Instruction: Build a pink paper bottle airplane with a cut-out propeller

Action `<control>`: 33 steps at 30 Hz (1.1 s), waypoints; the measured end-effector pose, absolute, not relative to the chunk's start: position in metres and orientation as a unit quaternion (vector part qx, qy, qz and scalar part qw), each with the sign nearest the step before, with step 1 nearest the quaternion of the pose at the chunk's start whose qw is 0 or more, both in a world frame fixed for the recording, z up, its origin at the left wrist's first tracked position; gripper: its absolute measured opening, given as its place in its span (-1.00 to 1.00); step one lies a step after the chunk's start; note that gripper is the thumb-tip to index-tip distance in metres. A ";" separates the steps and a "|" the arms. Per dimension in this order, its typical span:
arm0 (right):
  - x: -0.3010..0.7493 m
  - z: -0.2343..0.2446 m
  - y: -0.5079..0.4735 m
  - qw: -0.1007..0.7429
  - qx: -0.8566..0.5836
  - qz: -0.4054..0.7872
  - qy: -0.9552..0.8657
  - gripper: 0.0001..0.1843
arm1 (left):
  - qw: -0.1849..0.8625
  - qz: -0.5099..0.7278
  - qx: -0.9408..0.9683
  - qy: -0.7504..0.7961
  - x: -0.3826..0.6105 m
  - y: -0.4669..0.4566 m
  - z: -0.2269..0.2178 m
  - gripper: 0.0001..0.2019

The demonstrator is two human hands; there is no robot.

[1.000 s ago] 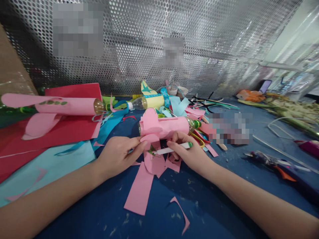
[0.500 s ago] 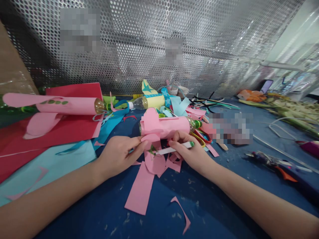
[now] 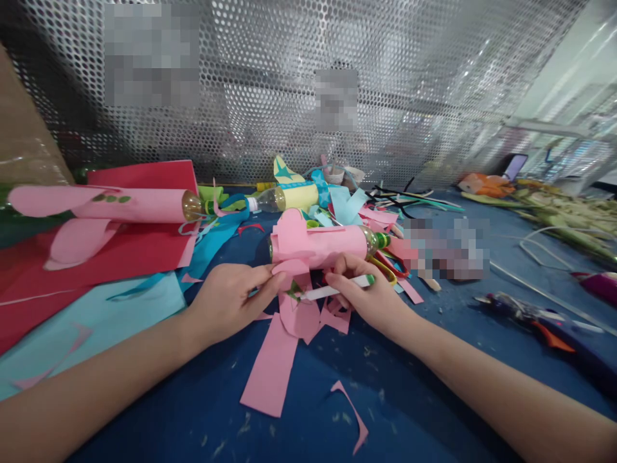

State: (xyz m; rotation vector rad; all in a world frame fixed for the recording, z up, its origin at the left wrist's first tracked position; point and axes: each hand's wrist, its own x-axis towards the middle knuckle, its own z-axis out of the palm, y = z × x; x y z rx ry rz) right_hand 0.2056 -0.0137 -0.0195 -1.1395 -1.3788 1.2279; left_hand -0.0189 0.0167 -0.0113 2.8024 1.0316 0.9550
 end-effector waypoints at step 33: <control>0.205 -0.013 -0.015 0.471 -0.494 0.483 -0.548 -0.75 | 0.008 0.293 0.893 0.342 -0.018 0.015 -0.008 -0.52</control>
